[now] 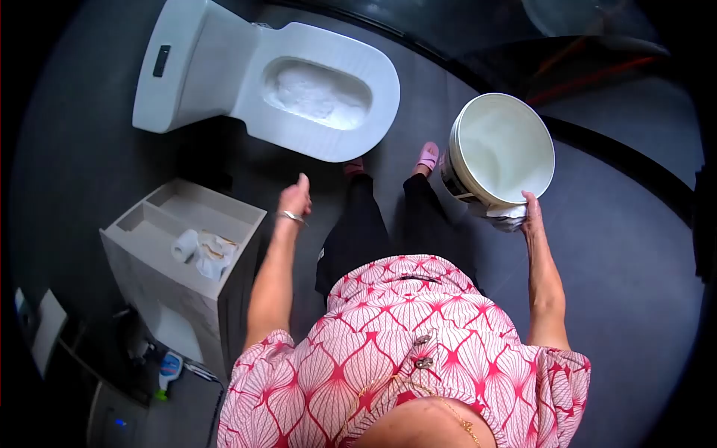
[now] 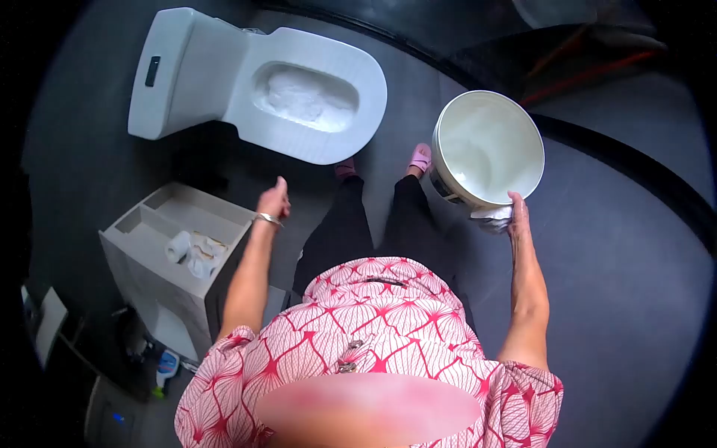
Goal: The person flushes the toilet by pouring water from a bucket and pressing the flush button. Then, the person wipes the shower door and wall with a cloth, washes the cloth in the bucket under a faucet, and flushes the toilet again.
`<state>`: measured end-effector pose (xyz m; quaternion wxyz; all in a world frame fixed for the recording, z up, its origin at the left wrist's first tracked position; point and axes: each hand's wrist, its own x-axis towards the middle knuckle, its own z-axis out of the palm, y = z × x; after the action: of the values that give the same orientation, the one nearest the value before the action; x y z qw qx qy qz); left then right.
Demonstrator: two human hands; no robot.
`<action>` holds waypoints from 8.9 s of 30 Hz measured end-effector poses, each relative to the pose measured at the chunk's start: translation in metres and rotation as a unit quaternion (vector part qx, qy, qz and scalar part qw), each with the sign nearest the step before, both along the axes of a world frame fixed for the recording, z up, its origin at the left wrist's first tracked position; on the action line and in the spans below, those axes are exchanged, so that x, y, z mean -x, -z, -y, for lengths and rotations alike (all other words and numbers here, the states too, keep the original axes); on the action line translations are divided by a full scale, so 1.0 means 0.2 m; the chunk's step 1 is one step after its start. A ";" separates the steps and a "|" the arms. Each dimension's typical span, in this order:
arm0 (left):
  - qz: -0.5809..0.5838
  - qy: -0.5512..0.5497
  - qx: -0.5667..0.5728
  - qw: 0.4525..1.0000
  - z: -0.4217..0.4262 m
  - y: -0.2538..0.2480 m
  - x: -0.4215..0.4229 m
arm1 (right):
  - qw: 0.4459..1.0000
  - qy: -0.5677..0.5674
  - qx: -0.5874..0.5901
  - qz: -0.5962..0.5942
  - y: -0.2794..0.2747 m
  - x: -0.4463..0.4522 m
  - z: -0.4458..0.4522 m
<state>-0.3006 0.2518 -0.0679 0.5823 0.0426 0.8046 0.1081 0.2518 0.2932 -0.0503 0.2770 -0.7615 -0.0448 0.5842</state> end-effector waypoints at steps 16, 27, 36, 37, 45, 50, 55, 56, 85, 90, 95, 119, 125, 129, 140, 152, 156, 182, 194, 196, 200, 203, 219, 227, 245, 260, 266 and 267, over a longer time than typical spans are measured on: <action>-0.048 -0.040 0.075 0.995 0.57 -0.08 -0.33 | 0.996 0.037 -0.065 -0.054 0.30 -0.31 0.15; -0.031 0.058 0.024 0.998 0.41 0.29 -0.41 | 0.995 0.072 -0.059 -0.035 0.38 -0.43 0.15; -0.050 0.073 -0.006 0.996 0.45 0.39 -0.39 | 0.992 0.105 -0.067 -0.037 0.61 -0.60 0.27; -0.051 0.069 -0.008 0.996 0.46 0.37 -0.39 | 0.991 0.101 -0.072 -0.041 0.62 -0.61 0.26; -0.075 0.020 -0.003 0.997 0.59 0.36 -0.52 | 0.994 0.092 0.004 -0.065 0.87 -0.79 0.31; -0.068 -0.005 -0.023 0.997 0.60 0.36 -0.61 | 0.995 0.058 -0.027 -0.079 0.85 -0.81 0.32; -0.090 -0.009 -0.043 0.995 0.60 0.34 -0.65 | 0.991 0.062 -0.032 -0.115 0.95 -0.88 0.34; -0.093 -0.007 -0.043 0.995 0.61 0.34 -0.66 | 0.988 0.068 -0.044 -0.128 0.99 -0.90 0.35; -0.229 0.291 -0.353 0.859 0.11 0.09 -1.44 | 0.990 0.035 -0.066 -0.122 1.07 -0.93 0.30; -0.211 0.437 -0.610 0.627 -0.29 -0.16 -1.96 | 0.989 0.026 -0.072 -0.128 0.97 -0.89 0.30; -0.190 0.481 -0.695 0.499 -0.49 -0.44 -2.32 | 0.986 0.060 -0.097 -0.118 0.93 -0.86 0.29; -0.082 0.397 -0.688 0.602 -0.84 -0.08 -2.60 | 0.989 0.060 -0.114 -0.079 0.90 -0.90 0.31; -0.123 0.393 -0.679 0.608 -0.82 -0.13 -2.54 | 0.982 0.086 -0.135 -0.101 0.85 -0.83 0.29; -0.171 0.403 -0.733 0.520 -0.88 -0.11 -2.48 | 0.983 0.092 -0.141 -0.079 0.94 -0.84 0.30; -0.249 0.439 -0.693 0.515 -0.93 -0.14 -2.24 | 0.979 0.112 -0.125 -0.115 1.02 -0.86 0.36; -0.334 0.323 -0.713 0.525 -0.93 -0.06 -2.16 | 0.976 0.039 -0.107 -0.187 1.16 -1.02 0.31; -0.346 0.274 -0.706 0.554 -0.93 -0.02 -2.13 | 0.971 0.013 -0.113 -0.208 1.12 -1.03 0.28; -0.167 0.389 -0.619 0.661 -0.19 -0.02 -2.07 | 0.967 0.140 -0.207 -0.048 1.16 -0.93 0.29; -0.095 0.430 -0.544 0.714 0.30 0.16 -2.02 | 0.970 0.052 -0.236 0.004 1.28 -0.93 0.33; -0.073 0.431 -0.511 0.740 0.30 0.04 -1.96 | 0.977 0.050 -0.208 0.002 1.19 -0.89 0.35; -0.078 0.372 -0.440 0.814 0.32 0.08 -2.01 | 0.995 -0.004 -0.098 0.008 1.42 -0.96 0.35; -0.077 0.340 -0.400 0.848 0.29 0.07 -2.03 | 0.995 -0.010 -0.091 0.036 1.59 -0.98 0.38; -0.058 0.181 -0.319 0.928 0.74 0.16 -1.72 | 0.981 0.080 -0.143 -0.101 1.02 -0.86 0.39; -0.064 0.199 -0.345 0.915 0.94 0.30 -1.78 | 0.960 0.134 -0.144 -0.198 1.18 -0.98 0.27; -0.003 -0.133 -0.117 0.984 1.34 0.23 -1.90 | 0.953 0.249 -0.152 -0.075 1.94 -1.07 -0.04; -0.013 -0.058 -0.023 0.998 1.39 0.12 -1.95 | 0.967 0.171 -0.073 -0.172 1.90 -1.00 -0.12; -0.046 -0.114 -0.083 0.989 1.28 0.08 -2.04 | 0.921 -0.007 -0.028 -0.389 1.58 -0.88 -0.02; -0.053 -0.105 -0.101 0.988 1.29 0.11 -2.02 | 0.933 0.012 0.004 -0.360 1.49 -0.81 -0.02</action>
<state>0.1037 -0.0064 -0.0889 0.5172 0.0222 0.8191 0.2471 0.4140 0.2964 -0.3478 0.2790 -0.5014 0.0694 0.8161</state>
